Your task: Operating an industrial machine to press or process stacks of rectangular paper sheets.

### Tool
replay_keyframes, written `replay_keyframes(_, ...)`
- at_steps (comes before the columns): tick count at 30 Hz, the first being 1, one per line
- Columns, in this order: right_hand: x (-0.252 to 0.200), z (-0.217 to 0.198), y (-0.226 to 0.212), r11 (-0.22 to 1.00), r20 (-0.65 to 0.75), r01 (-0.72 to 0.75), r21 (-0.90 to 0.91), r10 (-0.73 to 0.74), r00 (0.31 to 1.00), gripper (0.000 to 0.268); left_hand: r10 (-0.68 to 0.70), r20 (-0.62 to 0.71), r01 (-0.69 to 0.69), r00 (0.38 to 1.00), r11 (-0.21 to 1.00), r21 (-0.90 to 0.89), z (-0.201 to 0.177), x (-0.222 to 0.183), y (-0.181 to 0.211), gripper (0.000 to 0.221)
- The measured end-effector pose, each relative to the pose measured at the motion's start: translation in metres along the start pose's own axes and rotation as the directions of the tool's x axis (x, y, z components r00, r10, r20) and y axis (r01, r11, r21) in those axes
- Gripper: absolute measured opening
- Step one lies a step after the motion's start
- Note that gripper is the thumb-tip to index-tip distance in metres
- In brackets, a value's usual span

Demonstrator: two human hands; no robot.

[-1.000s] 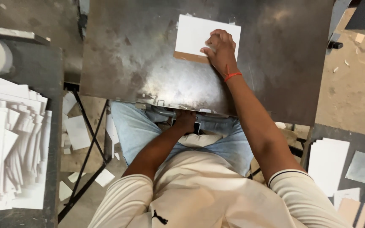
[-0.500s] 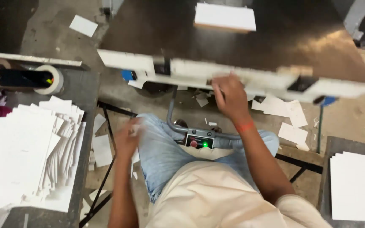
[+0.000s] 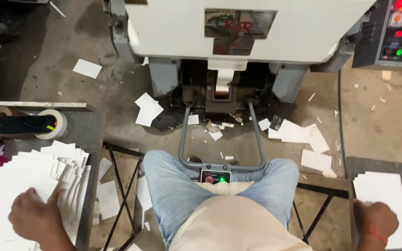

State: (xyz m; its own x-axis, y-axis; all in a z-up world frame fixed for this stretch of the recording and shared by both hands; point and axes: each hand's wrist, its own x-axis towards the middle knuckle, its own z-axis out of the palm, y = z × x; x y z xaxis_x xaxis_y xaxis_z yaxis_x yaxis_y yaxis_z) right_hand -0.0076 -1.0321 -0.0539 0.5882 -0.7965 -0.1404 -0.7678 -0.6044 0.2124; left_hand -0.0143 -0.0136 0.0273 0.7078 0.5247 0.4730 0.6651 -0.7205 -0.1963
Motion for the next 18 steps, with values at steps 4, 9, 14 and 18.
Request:
replay_keyframes(4, 0.025, 0.0, 0.024, 0.971, 0.068, 0.168, -0.17, -0.159, 0.985, 0.072, -0.047, 0.015, 0.048, 0.999, 0.996, -0.075, -0.001, -0.003, 0.005, 0.062)
replay_keyframes(9, 0.06, 0.033, 0.051, 0.964, 0.182, 0.248, -0.097, -0.228, 0.956, 0.059, -0.049, 0.001, 0.049, 0.999, 0.997, -0.056, -0.001, 0.009, 0.001, 0.065)
replay_keyframes(14, -0.007, 0.058, 0.02, 0.996, -0.263, 0.029, 0.081, -0.007, 0.965, 0.045, -0.123, 0.021, 0.124, 0.992, 0.979, -0.161, 0.015, -0.009, 0.013, 0.065)
replay_keyframes(18, -0.065, 0.029, -0.017, 0.986, -0.356, 0.048, 0.159, 0.012, 0.934, 0.035, -0.056, 0.008, 0.056, 0.998, 0.996, -0.064, 0.0, -0.009, 0.032, 0.065)
